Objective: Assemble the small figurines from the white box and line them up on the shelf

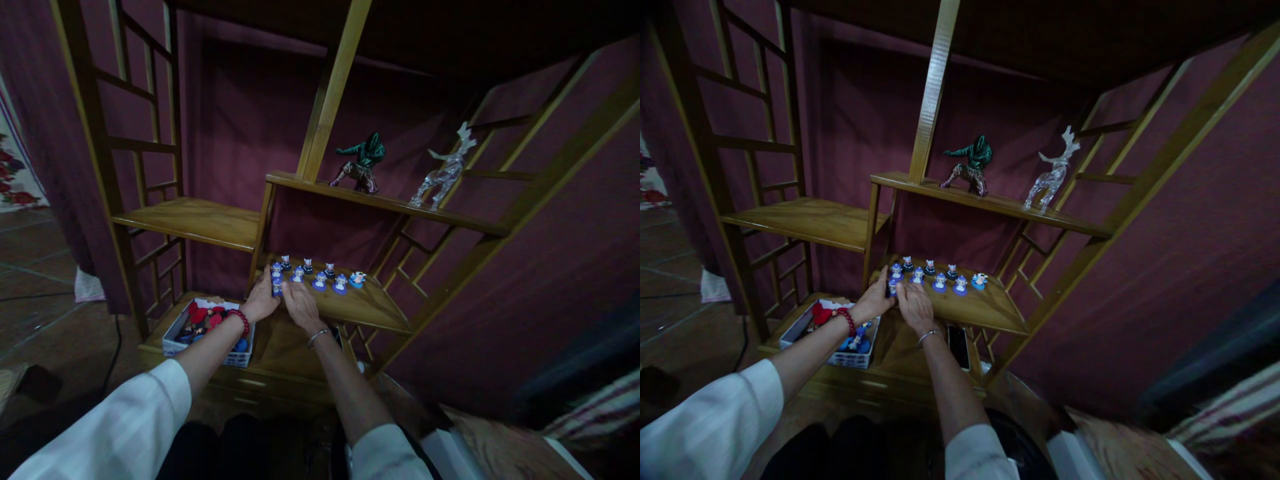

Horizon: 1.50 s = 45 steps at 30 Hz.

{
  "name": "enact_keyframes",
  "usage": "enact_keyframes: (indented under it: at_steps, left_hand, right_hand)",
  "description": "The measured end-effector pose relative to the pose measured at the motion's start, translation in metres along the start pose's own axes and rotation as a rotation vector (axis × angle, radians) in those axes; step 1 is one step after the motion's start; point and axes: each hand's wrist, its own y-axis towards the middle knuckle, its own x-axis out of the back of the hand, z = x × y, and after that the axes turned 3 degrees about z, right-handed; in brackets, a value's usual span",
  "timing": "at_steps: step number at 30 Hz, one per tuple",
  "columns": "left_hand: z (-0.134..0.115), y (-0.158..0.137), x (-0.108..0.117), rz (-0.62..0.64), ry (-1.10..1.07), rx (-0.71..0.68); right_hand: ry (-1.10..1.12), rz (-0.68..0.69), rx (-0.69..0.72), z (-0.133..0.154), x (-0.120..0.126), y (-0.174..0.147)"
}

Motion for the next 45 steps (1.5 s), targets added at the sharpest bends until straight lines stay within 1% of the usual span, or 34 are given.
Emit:
enact_keyframes:
  at_steps: [5,10,13,15,20,25,33,45]
  left_hand:
    - [0.002,-0.003,0.002,0.001,-0.008,-0.005]
    - [0.006,-0.004,-0.001,-0.037,-0.013,-0.037]
    - [0.007,-0.005,-0.001,-0.066,-0.007,-0.066]
    - [0.006,-0.006,-0.001,-0.066,-0.001,-0.068]
    - [0.006,-0.006,-0.002,-0.088,0.01,-0.064]
    - [0.007,-0.005,-0.003,-0.106,-0.003,-0.064]
    - [0.011,-0.002,-0.008,-0.118,0.009,-0.078]
    - [0.009,-0.004,-0.009,-0.131,0.046,-0.036]
  right_hand:
    - [0.038,-0.123,0.011,-0.003,-0.003,-0.005]
    - [0.097,-0.331,-0.093,-0.012,-0.004,-0.011]
    - [0.078,-0.369,-0.142,-0.016,-0.003,-0.013]
    - [0.064,-0.359,-0.141,-0.016,-0.002,-0.014]
    - [0.055,-0.267,-0.075,-0.011,0.0,-0.018]
    - [0.053,-0.203,-0.042,-0.005,0.002,-0.02]
    - [0.056,-0.126,-0.088,-0.002,0.001,-0.021]
    - [0.061,-0.068,-0.121,0.002,0.005,-0.02]
